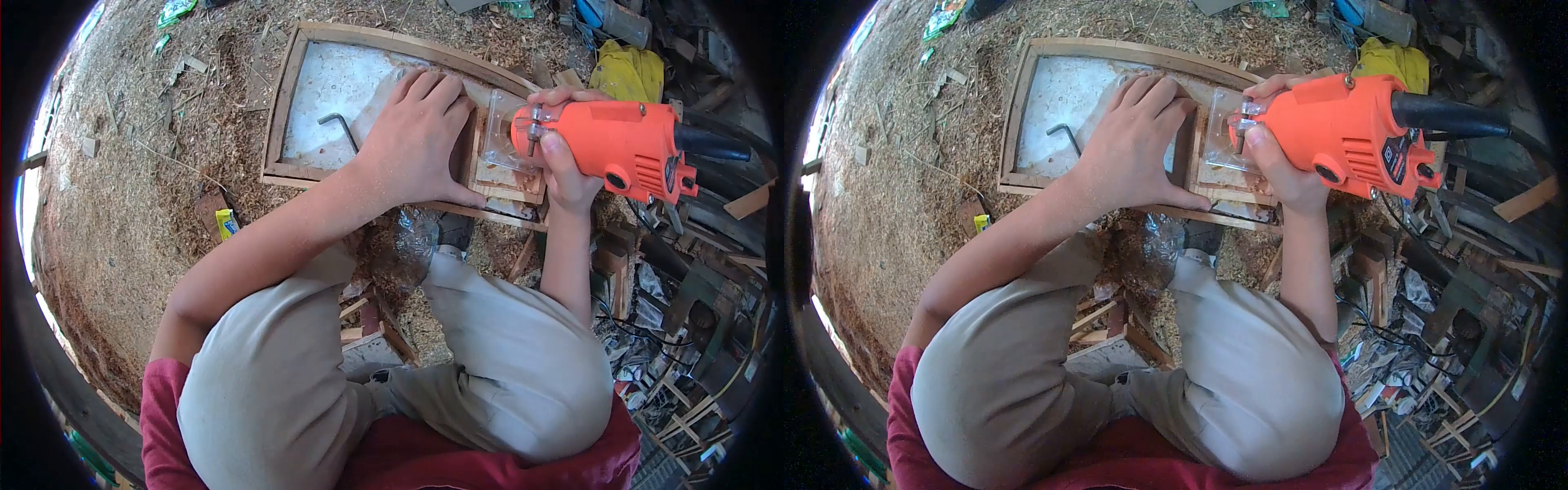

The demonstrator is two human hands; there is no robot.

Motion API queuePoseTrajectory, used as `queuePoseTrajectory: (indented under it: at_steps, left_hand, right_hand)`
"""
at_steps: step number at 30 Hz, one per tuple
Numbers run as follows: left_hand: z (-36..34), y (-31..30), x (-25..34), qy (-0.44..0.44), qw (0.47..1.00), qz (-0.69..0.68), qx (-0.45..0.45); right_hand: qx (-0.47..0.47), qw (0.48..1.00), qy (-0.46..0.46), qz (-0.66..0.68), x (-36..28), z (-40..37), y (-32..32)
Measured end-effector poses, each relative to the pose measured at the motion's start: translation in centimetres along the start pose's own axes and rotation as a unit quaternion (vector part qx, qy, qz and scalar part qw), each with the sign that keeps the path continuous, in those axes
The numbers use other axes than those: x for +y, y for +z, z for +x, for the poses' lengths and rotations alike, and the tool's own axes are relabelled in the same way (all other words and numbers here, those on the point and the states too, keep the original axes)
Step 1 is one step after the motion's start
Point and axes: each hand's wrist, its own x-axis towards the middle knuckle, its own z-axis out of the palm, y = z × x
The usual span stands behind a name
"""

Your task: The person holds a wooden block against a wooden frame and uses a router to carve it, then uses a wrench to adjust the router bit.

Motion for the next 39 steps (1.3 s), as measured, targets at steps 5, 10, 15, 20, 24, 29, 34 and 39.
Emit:
queuePoseTrajectory:
  at_steps: [5,10,15,20,24,29,34,39]
  left_hand:
    - [0.03,-0.02,0.08,-0.001,1.0,0.008,0.003]
    - [0.05,-0.14,0.18,-0.001,1.0,0.011,-0.001]
    - [-0.03,-0.02,0.16,0.006,1.0,0.023,0.009]
    - [0.02,0.03,0.04,0.008,1.0,0.014,0.005]
    - [-0.07,0.14,0.04,0.01,1.0,0.023,0.005]
    - [-0.04,0.17,0.06,0.011,1.0,0.026,0.003]
    - [-0.01,0.01,0.11,0.01,1.0,0.025,-0.004]
    - [-0.05,0.06,0.09,0.01,0.999,0.03,-0.004]
  right_hand:
    - [0.0,1.0,0.005,0.006,-0.12,0.01,0.02]
    - [-0.007,1.0,0.002,-0.007,-0.19,-0.06,-0.15]
    - [-0.006,1.0,0.002,-0.01,-0.3,-0.24,-0.11]
    - [-0.003,1.0,0.009,-0.002,-0.52,-0.36,-0.01]
    - [-0.003,1.0,0.012,0.006,-0.65,-0.53,0.0]
    - [0.0,1.0,0.018,0.002,-0.74,-0.59,-0.06]
    - [-0.006,1.0,0.007,-0.022,-0.73,-0.58,-0.3]
    - [0.011,1.0,0.003,-0.012,-0.57,-0.56,-0.02]
